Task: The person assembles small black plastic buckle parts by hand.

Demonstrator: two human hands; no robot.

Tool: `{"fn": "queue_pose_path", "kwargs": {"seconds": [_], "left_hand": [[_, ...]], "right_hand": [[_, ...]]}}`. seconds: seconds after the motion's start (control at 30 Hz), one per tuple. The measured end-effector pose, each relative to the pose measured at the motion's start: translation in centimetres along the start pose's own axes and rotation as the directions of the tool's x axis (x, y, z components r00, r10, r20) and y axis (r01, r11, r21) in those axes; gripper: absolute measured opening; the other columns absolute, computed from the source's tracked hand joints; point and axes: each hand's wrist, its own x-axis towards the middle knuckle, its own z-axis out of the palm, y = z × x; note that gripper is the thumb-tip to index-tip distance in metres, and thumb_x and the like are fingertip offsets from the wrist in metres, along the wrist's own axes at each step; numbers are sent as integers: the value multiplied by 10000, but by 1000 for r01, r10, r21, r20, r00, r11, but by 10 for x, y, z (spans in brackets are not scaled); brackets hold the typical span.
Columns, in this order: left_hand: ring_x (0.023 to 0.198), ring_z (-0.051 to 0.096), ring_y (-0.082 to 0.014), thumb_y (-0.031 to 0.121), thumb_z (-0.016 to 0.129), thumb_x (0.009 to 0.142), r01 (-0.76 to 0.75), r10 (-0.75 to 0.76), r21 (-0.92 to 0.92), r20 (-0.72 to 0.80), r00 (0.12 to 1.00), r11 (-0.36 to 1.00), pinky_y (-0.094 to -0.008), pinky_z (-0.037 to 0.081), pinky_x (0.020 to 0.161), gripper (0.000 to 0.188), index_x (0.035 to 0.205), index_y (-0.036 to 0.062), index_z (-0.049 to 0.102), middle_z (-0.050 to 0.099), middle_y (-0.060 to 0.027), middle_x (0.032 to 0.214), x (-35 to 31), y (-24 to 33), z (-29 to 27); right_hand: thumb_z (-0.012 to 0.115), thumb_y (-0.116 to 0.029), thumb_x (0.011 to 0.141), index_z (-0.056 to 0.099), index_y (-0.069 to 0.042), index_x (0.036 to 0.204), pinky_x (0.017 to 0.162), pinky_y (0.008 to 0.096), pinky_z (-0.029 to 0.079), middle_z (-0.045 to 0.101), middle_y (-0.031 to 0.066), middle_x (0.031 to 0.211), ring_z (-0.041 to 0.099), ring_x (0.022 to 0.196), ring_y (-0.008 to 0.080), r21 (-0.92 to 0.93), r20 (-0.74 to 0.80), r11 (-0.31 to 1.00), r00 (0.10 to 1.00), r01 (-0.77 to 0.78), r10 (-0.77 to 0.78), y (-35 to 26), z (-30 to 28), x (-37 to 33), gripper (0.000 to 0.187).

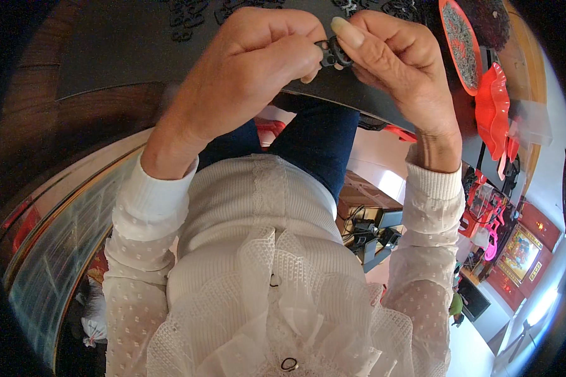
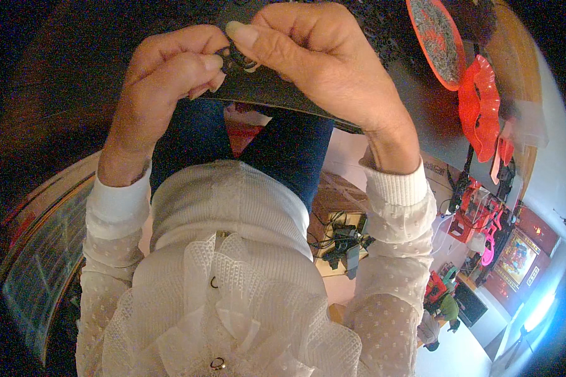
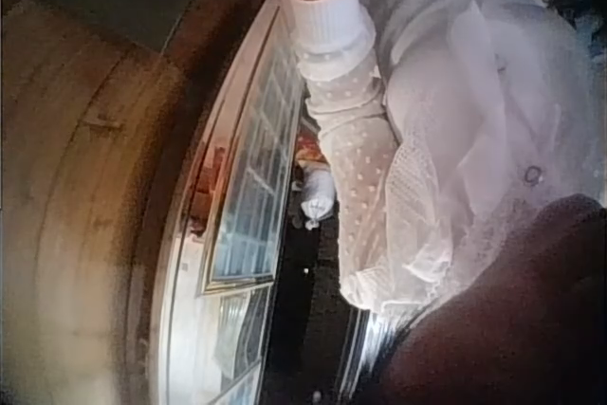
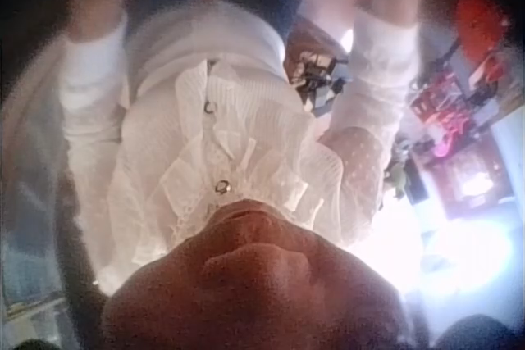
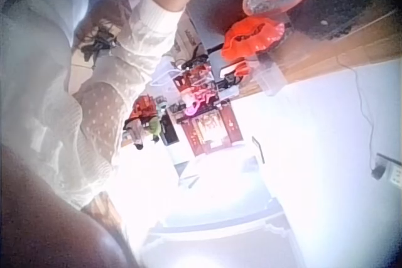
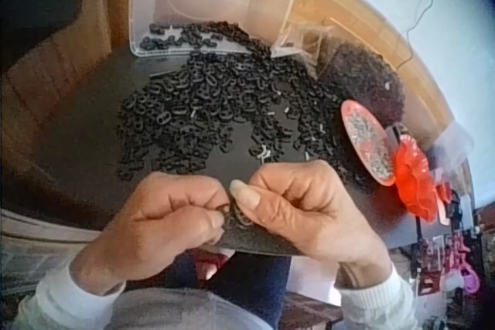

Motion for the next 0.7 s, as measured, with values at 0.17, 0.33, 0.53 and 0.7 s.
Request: {"fn": "queue_pose_path", "kwargs": {"seconds": [0.17, 0.33, 0.53, 0.7], "left_hand": [[569, 340, -28, 245, 523, 837, -7, 8, -60, 22, 1000, 998, -210, 246, 508, 212, 711, 79, 487, 412, 63, 638, 0, -1, -1], [568, 344, -22, 255, 533, 843, 22, -21, -65, 8, 1000, 998, -201, 237, 502, 218, 711, 88, 485, 421, 64, 640, -2, 1, -1], [543, 388, -27, 238, 540, 847, 36, -40, -119, -31, 999, 992, -193, 253, 475, 190, 768, 65, 555, 483, 46, 641, 1, -2, -2], [522, 481, -56, 226, 565, 842, 140, -178, -167, -242, 954, 976, -201, 321, 455, 231, 907, 16, 637, 573, -8, 647, -1, 2, 3]], "right_hand": [[543, -204, 964, 569, -12, 773, 469, 192, 249, 427, -77, 624, 340, 546, 4, 19, 0, 998, 998, -58, 58, -23, 2, 2, 272], [559, -211, 958, 569, -21, 677, 465, 187, 261, 456, -84, 583, 344, 545, -4, -64, -72, 996, 996, -56, 51, -29, 5, 3, 339], [565, -245, 951, 590, 12, 866, 477, 209, 307, 434, -38, 632, 400, 541, 54, -479, -181, 871, 959, 108, -219, -2, 14, -2, 272], [734, -172, 788, 622, 14, 946, 527, 248, 399, 492, 80, 697, 486, 568, 163, -803, -8, 488, 814, 342, -581, -10, 24, -4, 269]]}}
